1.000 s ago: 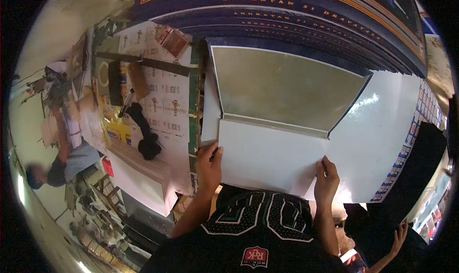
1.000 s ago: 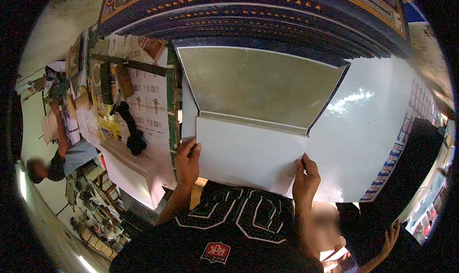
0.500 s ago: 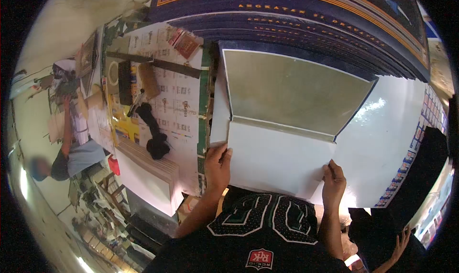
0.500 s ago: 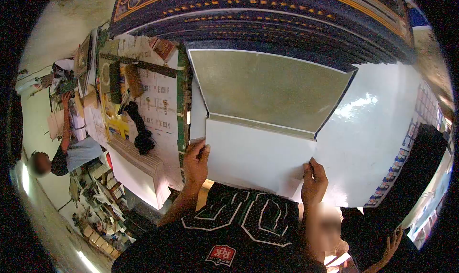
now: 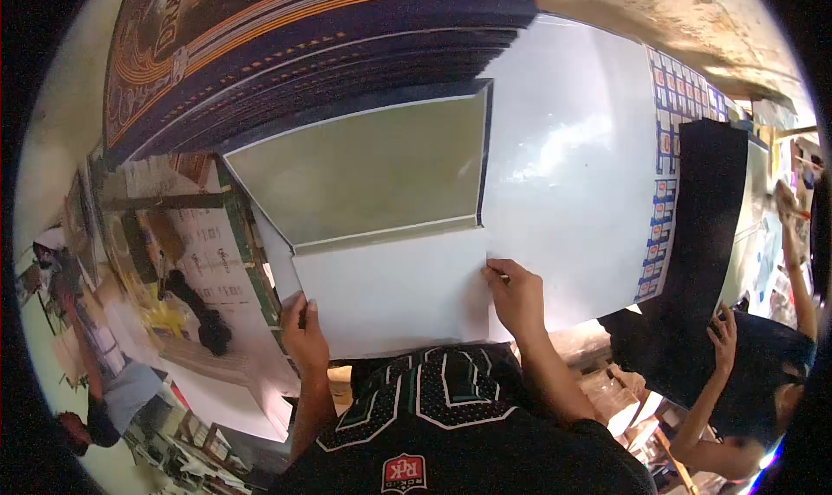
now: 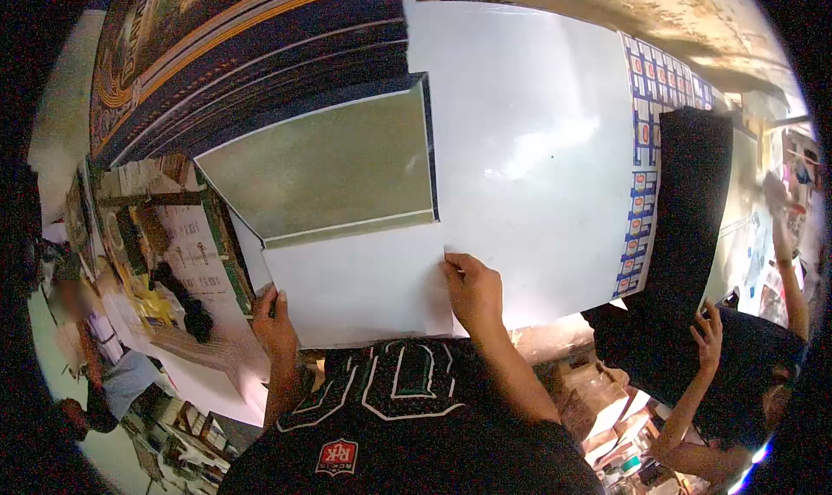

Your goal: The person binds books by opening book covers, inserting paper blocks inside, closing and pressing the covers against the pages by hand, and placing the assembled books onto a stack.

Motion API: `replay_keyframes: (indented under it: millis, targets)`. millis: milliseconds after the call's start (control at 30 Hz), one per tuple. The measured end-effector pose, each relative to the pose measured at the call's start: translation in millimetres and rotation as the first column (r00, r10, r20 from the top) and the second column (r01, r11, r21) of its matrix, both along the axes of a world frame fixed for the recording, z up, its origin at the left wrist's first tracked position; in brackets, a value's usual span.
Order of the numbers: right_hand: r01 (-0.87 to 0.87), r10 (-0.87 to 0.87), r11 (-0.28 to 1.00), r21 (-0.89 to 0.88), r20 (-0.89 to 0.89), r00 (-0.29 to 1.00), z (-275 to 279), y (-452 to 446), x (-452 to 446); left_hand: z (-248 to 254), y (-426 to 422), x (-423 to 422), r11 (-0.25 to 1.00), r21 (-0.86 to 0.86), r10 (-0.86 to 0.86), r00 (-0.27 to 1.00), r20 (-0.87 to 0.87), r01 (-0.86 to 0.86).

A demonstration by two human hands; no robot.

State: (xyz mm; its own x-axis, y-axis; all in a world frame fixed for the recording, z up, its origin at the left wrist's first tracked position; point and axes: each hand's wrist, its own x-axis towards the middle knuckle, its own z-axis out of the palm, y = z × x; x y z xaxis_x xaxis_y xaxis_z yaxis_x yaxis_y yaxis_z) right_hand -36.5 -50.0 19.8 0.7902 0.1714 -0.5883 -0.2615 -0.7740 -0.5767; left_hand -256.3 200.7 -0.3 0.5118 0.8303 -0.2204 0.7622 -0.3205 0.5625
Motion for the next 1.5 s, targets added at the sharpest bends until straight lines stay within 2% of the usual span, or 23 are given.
replay_keyframes:
  millis: [67,133,167,233,367,433,467,533,567,633,767,833,967,1067,1133,1167,1233,1367,1433,1500]
  targets:
    - [-0.030,0.030,1.000,-0.005,0.015,0.999,0.4,-2.6,4.7,-5.0,-0.1,-3.9,1.000,0.022,-0.011,0.999,0.038,0.011]
    - [-0.174,0.173,0.981,-0.091,-0.013,0.985,3.6,-3.5,12.0,-6.4,1.4,-6.8,0.957,-0.206,0.223,0.972,0.077,-0.204]
    - [-0.157,0.157,0.984,-0.083,-0.005,0.988,2.5,-5.2,12.3,-3.5,3.7,-7.9,0.962,-0.198,0.206,0.975,0.085,-0.186]
    - [-0.206,0.207,0.978,-0.017,0.090,0.974,-1.0,-10.0,10.4,3.0,10.0,-8.8,0.984,-0.169,0.060,0.998,0.027,-0.055]
    - [-0.113,0.109,0.993,0.037,0.107,0.988,-3.6,-14.0,5.4,1.1,17.2,-12.9,0.986,-0.165,-0.027,0.998,0.059,0.036]
    - [-0.098,0.094,0.995,0.013,0.162,0.982,-8.6,-15.9,-0.8,1.0,22.0,-13.4,0.982,-0.186,-0.041,0.999,-0.025,0.036]
    - [-0.071,0.067,0.997,0.019,0.164,0.984,-9.3,-16.5,-2.1,-0.1,25.1,-14.2,0.982,-0.181,-0.068,0.997,-0.024,0.062]
    - [0.026,-0.055,0.986,0.167,0.174,0.983,-12.6,-21.8,-9.6,-5.9,30.2,-21.2,0.979,-0.150,-0.137,0.990,0.029,0.140]
    - [0.055,-0.084,0.984,0.167,0.171,0.982,-15.3,-24.2,-10.3,-14.0,33.8,-22.6,0.974,-0.150,-0.166,0.986,0.026,0.168]
    - [0.016,-0.055,0.985,0.172,0.226,0.972,-19.8,-26.1,-13.3,-23.2,39.5,-28.0,0.971,-0.204,-0.078,0.975,0.206,0.121]
    - [-0.017,-0.045,0.978,0.207,0.288,0.957,-30.7,-28.8,-13.8,-21.0,39.6,-24.3,0.955,-0.276,-0.044,0.976,0.213,0.104]
    - [-0.041,-0.025,0.986,0.165,0.378,0.925,-38.8,-27.1,-13.9,-24.0,41.5,-24.3,0.941,-0.327,-0.001,0.966,0.258,0.088]
    - [-0.050,-0.023,0.980,0.190,0.363,0.931,-35.0,-29.9,-5.7,-35.9,48.6,-26.5,0.955,-0.273,-0.045,0.966,0.253,0.116]
    - [-0.044,0.006,0.993,0.114,0.321,0.947,-27.1,-28.1,-0.3,-33.4,44.2,-25.5,0.971,-0.200,-0.082,0.968,0.236,0.131]
    - [-0.064,0.040,0.992,0.106,0.219,0.975,-31.5,-28.5,6.9,-33.9,44.6,-23.3,0.980,-0.124,-0.130,0.973,0.191,0.155]
    - [-0.067,0.041,0.992,0.109,0.227,0.973,-35.6,-28.0,9.4,-33.4,45.9,-22.6,0.981,-0.118,-0.129,0.972,0.198,0.154]
    - [0.009,-0.030,0.983,0.183,0.113,0.993,-41.0,-28.4,9.7,-36.6,47.4,-23.8,0.975,-0.154,-0.126,0.971,0.201,0.158]
    - [-0.085,0.057,0.988,0.131,0.208,0.976,-36.6,-30.3,6.1,-38.4,51.3,-25.7,0.974,-0.147,-0.140,0.966,0.217,0.174]
    - [-0.127,0.097,0.989,0.078,0.305,0.947,-41.2,-27.4,7.6,-30.1,46.1,-20.9,0.977,-0.105,-0.169,0.975,0.141,0.185]
    - [-0.133,0.107,0.990,0.055,0.336,0.936,-44.3,-28.8,8.4,-27.9,41.2,-18.1,0.976,-0.092,-0.181,0.973,0.140,0.195]
